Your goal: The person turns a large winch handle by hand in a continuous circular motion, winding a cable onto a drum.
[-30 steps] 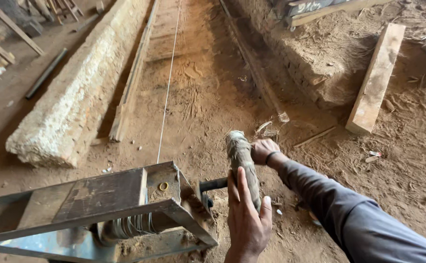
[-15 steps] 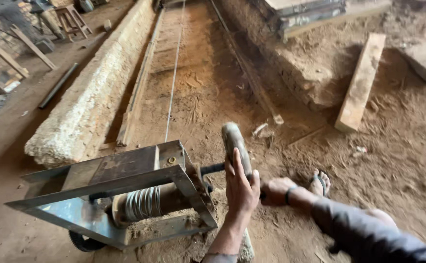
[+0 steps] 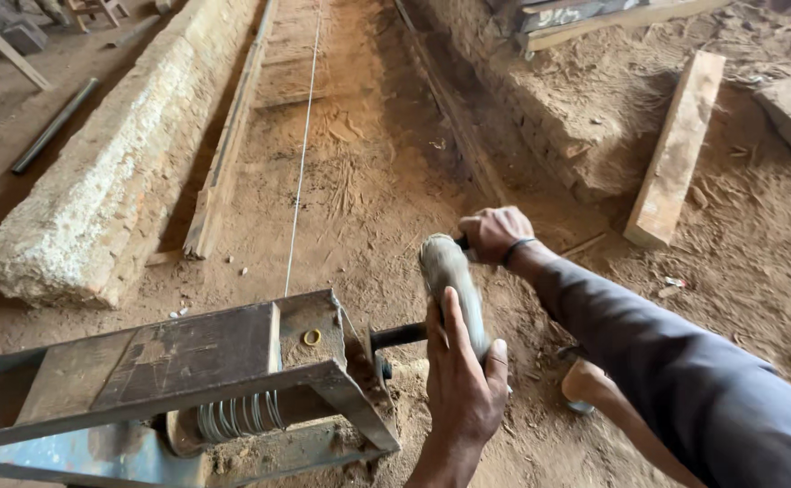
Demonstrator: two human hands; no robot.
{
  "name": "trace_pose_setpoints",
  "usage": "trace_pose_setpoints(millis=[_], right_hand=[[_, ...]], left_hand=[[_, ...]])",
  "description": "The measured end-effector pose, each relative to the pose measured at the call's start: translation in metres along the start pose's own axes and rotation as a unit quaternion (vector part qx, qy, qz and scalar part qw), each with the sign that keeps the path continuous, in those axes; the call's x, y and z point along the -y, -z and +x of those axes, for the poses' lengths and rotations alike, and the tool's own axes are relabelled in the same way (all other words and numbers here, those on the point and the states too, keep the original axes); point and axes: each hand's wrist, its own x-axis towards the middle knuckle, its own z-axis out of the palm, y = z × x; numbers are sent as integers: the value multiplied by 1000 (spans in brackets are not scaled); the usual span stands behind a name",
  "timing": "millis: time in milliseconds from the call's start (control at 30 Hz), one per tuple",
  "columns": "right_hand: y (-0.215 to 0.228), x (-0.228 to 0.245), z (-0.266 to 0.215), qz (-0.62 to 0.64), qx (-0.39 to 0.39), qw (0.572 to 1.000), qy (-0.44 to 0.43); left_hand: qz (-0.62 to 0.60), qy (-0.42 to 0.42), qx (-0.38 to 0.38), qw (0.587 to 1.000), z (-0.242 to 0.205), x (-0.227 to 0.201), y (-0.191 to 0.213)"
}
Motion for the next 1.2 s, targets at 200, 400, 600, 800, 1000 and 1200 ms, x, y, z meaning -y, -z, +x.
trace_pose_setpoints(millis=[200,400,600,800,1000,1200], right_hand=[[-130,40,-50,54,86,994,-25],[-56,88,-148,179,315,929,-75],[74,93,-225,170,304,937,40],[168,68,-158,120,172,977,25],[172,46,-58,84,85,993,6],[51,28,8,56,135,989,-33]], left_hand=[[-11,66,64,996,-4,10,-3],[23,12,26,999,0,4,2],[31,-13,-1,999,-21,9,-4],[-26,-30,-22,999,-26,8,-13],[-38,82,64,994,-19,-4,-1],[19,-30,-26,999,-7,9,-8]])
